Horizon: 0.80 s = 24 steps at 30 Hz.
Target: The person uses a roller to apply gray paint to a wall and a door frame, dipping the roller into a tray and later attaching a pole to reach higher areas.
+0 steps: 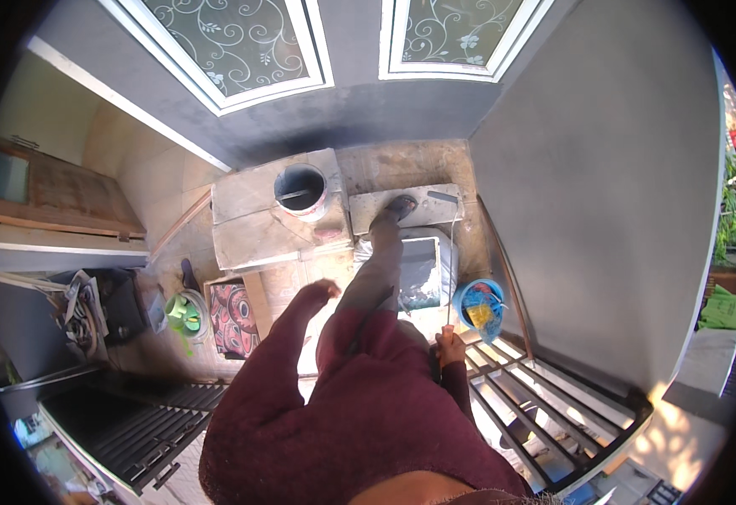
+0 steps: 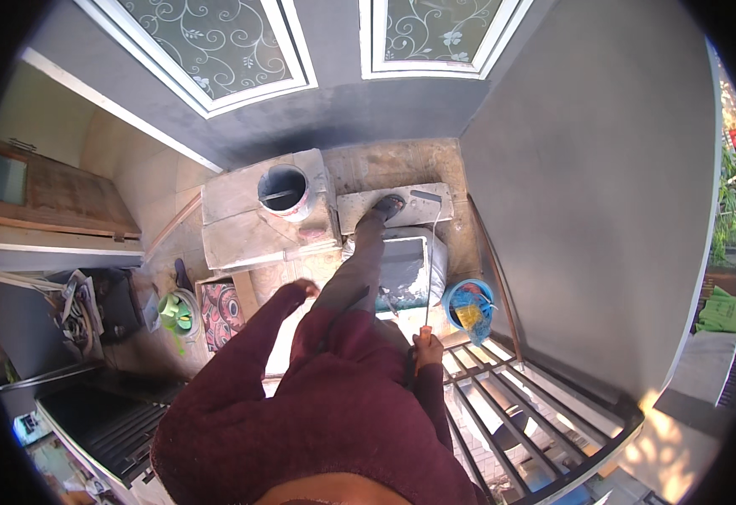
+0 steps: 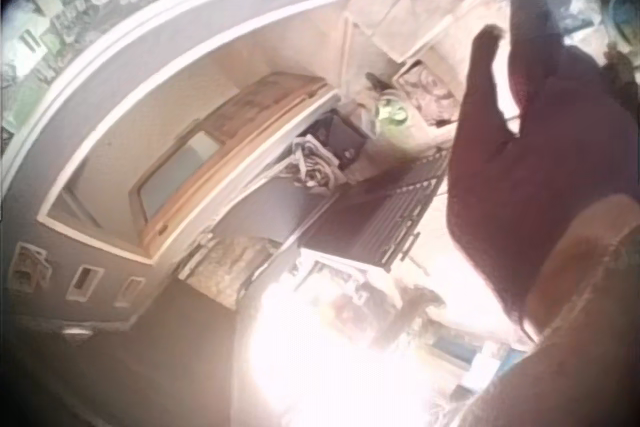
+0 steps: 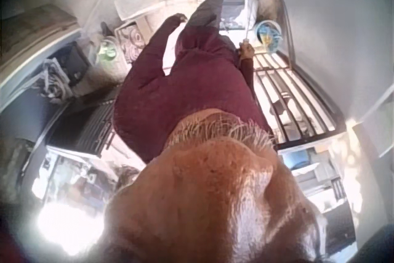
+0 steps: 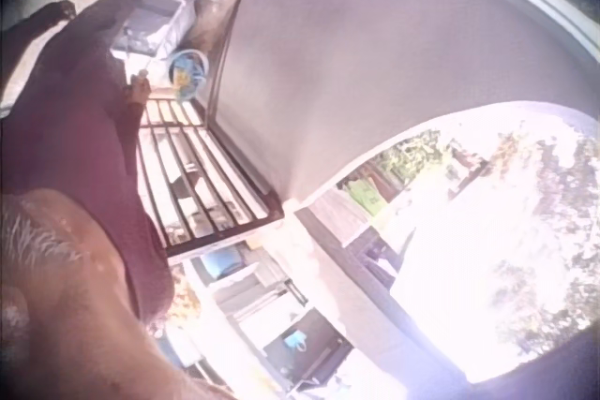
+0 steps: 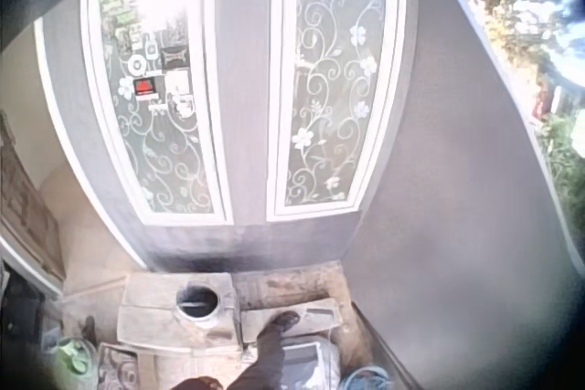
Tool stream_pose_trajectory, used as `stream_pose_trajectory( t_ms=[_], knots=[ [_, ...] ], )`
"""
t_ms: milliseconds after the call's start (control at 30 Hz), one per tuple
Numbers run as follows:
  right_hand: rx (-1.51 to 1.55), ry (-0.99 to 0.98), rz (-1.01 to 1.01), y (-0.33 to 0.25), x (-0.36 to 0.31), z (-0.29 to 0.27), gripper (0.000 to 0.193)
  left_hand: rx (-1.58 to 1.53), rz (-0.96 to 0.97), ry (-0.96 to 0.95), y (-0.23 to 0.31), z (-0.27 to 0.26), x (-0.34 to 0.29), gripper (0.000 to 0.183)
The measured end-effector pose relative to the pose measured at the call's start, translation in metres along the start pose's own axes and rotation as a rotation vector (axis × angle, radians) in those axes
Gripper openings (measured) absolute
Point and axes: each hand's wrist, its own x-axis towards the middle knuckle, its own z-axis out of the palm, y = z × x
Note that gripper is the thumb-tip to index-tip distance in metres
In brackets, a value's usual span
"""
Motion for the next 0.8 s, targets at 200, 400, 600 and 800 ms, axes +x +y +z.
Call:
stream_pose_trajectory(
  t_ms=[200, 400, 600, 800],
  knots=[
    [0.158, 0.054, -0.072, 0.028, -0.011, -0.016, 0.039, 0.003, -0.587, -0.001, 0.006, 0.084, -0.15, 0.013],
    [0.203, 0.041, -0.077, 0.048, -0.006, -0.02, 0.035, 0.108, -0.548, 0.109, 0.02, 0.14, -0.184, 0.018],
    [0.281, 0.064, -0.036, 0.066, -0.007, -0.029, 0.032, 0.091, -0.38, 0.233, -0.012, 0.137, -0.154, 0.021],
    [0.201, -0.061, -0.097, 0.096, 0.009, -0.019, 0.024, -0.504, -0.351, 0.201, -0.082, 0.058, -0.164, 0.02]
  ],
)
